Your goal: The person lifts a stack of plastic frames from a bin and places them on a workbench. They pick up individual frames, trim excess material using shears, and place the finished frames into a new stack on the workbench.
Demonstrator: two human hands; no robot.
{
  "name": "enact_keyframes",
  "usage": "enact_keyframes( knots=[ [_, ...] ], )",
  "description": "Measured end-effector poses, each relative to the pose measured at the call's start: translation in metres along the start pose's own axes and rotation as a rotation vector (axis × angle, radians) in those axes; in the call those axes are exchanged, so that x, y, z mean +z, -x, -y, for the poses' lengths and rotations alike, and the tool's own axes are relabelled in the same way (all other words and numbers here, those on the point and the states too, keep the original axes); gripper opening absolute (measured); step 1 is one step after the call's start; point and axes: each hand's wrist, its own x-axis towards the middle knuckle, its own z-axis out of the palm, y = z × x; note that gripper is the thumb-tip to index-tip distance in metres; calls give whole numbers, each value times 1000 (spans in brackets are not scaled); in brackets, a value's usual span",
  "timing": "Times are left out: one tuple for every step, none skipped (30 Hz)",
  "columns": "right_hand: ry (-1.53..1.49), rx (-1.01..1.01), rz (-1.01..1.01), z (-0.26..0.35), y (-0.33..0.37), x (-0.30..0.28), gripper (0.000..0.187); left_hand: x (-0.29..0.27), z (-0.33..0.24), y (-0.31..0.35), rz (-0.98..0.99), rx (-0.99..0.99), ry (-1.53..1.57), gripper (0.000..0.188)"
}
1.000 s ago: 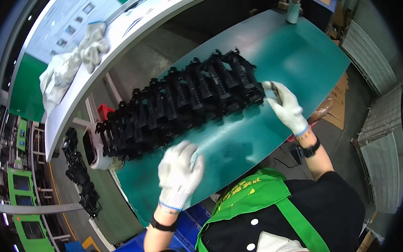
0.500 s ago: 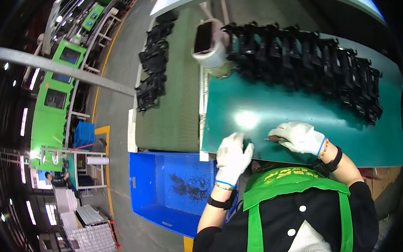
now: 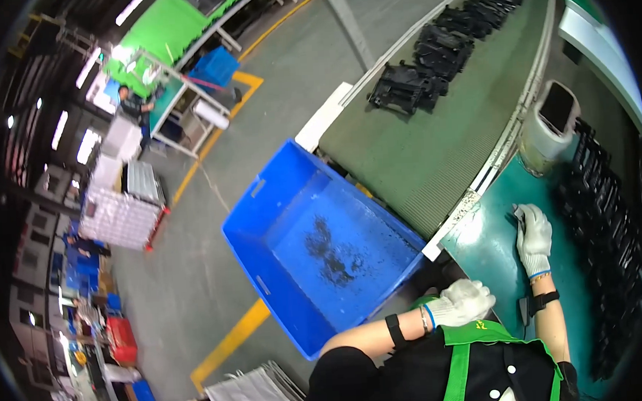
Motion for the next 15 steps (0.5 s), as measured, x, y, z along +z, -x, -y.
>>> enact_keyframes(
  knots=[
    [6,-26,22,-2,-1,0,39,-5,5,0,-37,-36,-68,20],
    [4,-9,33,-1,-3,0,39,-9,11,1,-64,-64,-139,19],
    [2,8,42,1,-5,-1,39,-11,15,1,-77,-67,-126,19],
    [-1,27,47,3,-8,-1,39,-13,19,1,-75,-23,-85,20],
    [9,20,54,4,-9,-2,39,-14,22,0,-70,26,-43,21],
    [0,27,41,5,-11,-3,39,-17,24,1,-66,76,-6,22],
    [-10,39,29,5,-10,-4,38,-26,23,0,-72,80,1,22],
    [-22,53,17,4,-9,-4,38,-44,24,-1,-67,-21,44,24],
    [-17,53,19,3,-9,-5,38,-67,27,-2,-62,-121,84,26],
    [-6,83,45,4,-6,-12,37,-89,34,-5,-51,-203,126,29],
    [-1,116,70,3,-4,-14,37,-112,54,-10,-116,-367,214,31],
    [-14,132,95,7,-5,-13,36,-129,73,-8,-192,-551,291,35],
    [-18,129,91,10,-7,-13,36,-102,121,-6,-729,-456,520,39],
    [-27,116,95,14,-8,-11,36,-103,166,-10,-1030,-475,374,35],
    [-5,168,95,2,2,-15,36,-122,202,-28,-973,-551,1140,51]
  ],
)
